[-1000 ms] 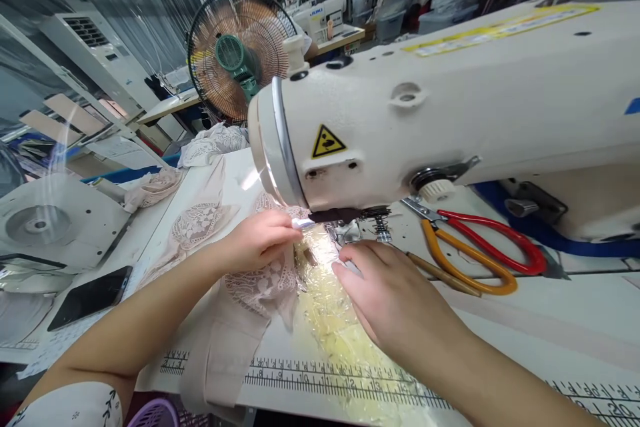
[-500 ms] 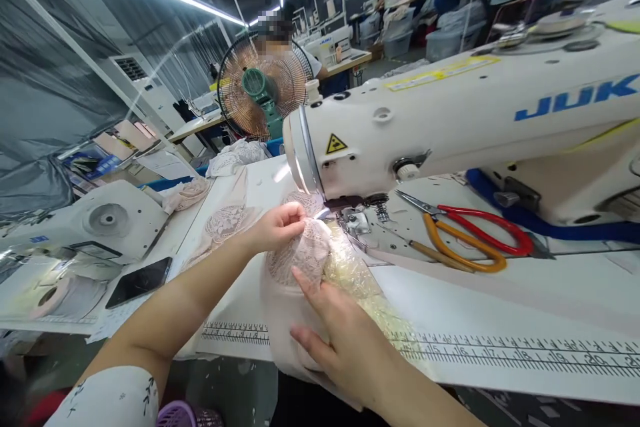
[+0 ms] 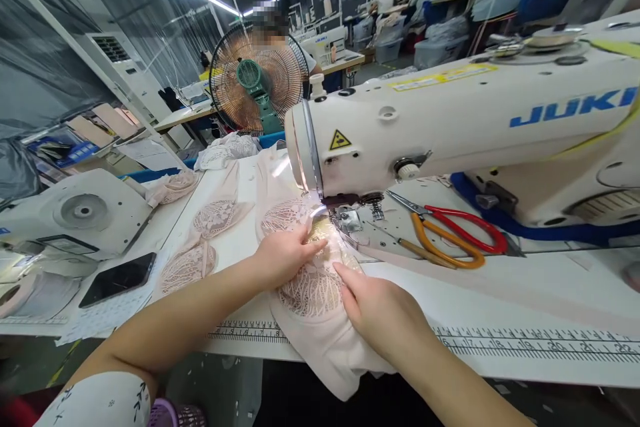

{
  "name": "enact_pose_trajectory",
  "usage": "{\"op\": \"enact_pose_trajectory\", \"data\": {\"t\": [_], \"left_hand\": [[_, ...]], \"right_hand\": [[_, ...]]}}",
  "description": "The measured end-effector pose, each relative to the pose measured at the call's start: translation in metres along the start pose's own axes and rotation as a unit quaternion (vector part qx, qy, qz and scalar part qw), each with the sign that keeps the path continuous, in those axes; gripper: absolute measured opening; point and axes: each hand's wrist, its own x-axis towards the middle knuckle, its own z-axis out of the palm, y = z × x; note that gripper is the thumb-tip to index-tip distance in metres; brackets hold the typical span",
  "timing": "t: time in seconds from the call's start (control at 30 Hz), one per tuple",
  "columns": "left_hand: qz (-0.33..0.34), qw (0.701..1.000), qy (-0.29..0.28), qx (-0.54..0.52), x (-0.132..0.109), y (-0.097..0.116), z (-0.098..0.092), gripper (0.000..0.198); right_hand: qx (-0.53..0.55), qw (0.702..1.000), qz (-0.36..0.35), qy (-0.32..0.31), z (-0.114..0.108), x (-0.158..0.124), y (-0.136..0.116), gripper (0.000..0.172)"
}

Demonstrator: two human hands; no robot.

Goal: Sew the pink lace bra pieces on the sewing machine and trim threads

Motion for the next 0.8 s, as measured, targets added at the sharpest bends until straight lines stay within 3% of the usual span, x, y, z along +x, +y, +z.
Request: {"op": "enact_pose_trajectory", "data": {"t": [0.17, 0.27, 0.33, 0.43, 0.53, 0.6, 0.63, 0.73, 0.8], "left_hand": [[0.045, 0.996, 0.070, 0.036, 0.004, 0.015, 0.009, 0.028], [0.090, 0.991, 0.095, 0.033, 0.006, 0.019, 0.007, 0.029], [0.047, 0.996, 0.070, 0.014, 0.007, 0.018, 0.003, 0.023], [-0.052, 0.997, -0.037, -0.045, 0.014, 0.009, -0.009, 0.018], [-0.056, 0.978, -0.122, -0.161, 0.023, -0.006, -0.023, 0.021], [-0.055, 0.937, -0.125, -0.321, 0.028, -0.014, -0.031, 0.026], [-0.060, 0.897, -0.123, -0.420, 0.029, -0.018, -0.032, 0.029], [-0.092, 0.737, -0.125, -0.658, 0.030, -0.022, -0.029, 0.034], [-0.125, 0.672, -0.111, -0.722, 0.030, -0.022, -0.022, 0.033]], "right_hand": [[-0.064, 0.997, 0.002, -0.049, -0.006, -0.001, 0.000, 0.042], [-0.070, 0.996, -0.010, -0.063, -0.006, -0.005, 0.004, 0.044], [-0.062, 0.996, -0.031, -0.060, -0.005, -0.008, 0.007, 0.045], [-0.046, 0.996, -0.053, -0.058, -0.002, -0.009, 0.010, 0.045], [-0.031, 0.996, -0.054, -0.063, -0.001, -0.007, 0.009, 0.044], [-0.025, 0.997, -0.052, -0.060, -0.001, -0.006, 0.008, 0.044], [-0.026, 0.997, -0.049, -0.052, -0.002, -0.006, 0.008, 0.044], [-0.040, 0.998, -0.041, -0.038, -0.006, -0.005, 0.006, 0.045], [-0.044, 0.997, -0.036, -0.047, -0.009, -0.005, 0.004, 0.047]]}}
